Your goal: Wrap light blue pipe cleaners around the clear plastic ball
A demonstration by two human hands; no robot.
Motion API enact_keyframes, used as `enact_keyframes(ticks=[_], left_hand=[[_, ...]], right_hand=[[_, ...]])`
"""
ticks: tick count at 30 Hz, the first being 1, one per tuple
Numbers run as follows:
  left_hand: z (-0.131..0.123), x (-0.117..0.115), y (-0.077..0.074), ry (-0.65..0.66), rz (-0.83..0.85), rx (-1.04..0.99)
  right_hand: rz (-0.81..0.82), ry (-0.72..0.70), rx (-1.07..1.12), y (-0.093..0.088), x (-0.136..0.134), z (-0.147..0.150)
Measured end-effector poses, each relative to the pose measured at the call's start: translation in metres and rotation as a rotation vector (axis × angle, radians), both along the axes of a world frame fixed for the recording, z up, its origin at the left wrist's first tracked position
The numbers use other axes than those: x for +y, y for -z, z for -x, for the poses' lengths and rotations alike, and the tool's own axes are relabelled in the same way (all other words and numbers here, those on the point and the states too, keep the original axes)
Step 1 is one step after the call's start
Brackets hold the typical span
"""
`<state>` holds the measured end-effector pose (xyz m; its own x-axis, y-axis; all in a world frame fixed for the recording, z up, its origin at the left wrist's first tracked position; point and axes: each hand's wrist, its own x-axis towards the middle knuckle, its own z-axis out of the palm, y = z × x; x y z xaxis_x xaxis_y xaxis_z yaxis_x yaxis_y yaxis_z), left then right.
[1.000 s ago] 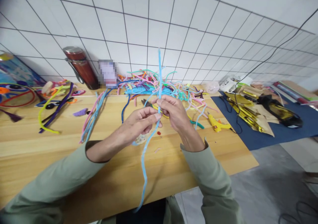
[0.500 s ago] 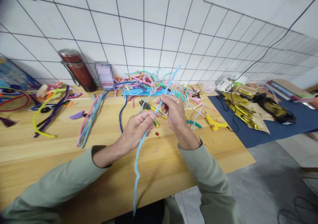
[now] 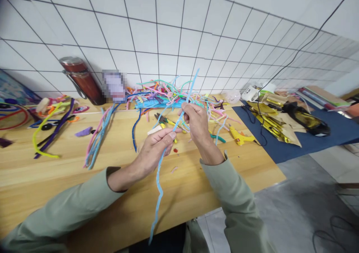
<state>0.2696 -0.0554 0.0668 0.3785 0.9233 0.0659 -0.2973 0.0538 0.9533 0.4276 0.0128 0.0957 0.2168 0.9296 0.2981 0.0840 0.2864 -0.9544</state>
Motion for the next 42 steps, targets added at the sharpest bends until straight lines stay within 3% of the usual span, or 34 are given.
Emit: enact_keyframes(ticks=[7,15,22,28,42], left_hand=[[-0.004,-0.001,0.004,0.049,0.013,0.008],[0.001,-0.006,0.007,-0.057,-0.195,0.232],[0.001,-0.009,0.009,-0.121,-0.287,0.3],[0.001,-0.008,0.006,-0.1,-0.357,0.359],[-0.002,-0.007,0.014,-0.108,-0.275,0.283]], right_hand=[[-0.077,0.052,-0.204,0.005,-0.002,-0.005],[-0.056,-0.007,-0.25,0.004,-0.003,-0.006],[-0.08,0.068,-0.331,-0.002,-0.006,-0.007],[-0.079,0.05,-0.383,-0.005,-0.008,-0.005],[-0.045,0.019,-0.276,0.002,0.004,-0.011]])
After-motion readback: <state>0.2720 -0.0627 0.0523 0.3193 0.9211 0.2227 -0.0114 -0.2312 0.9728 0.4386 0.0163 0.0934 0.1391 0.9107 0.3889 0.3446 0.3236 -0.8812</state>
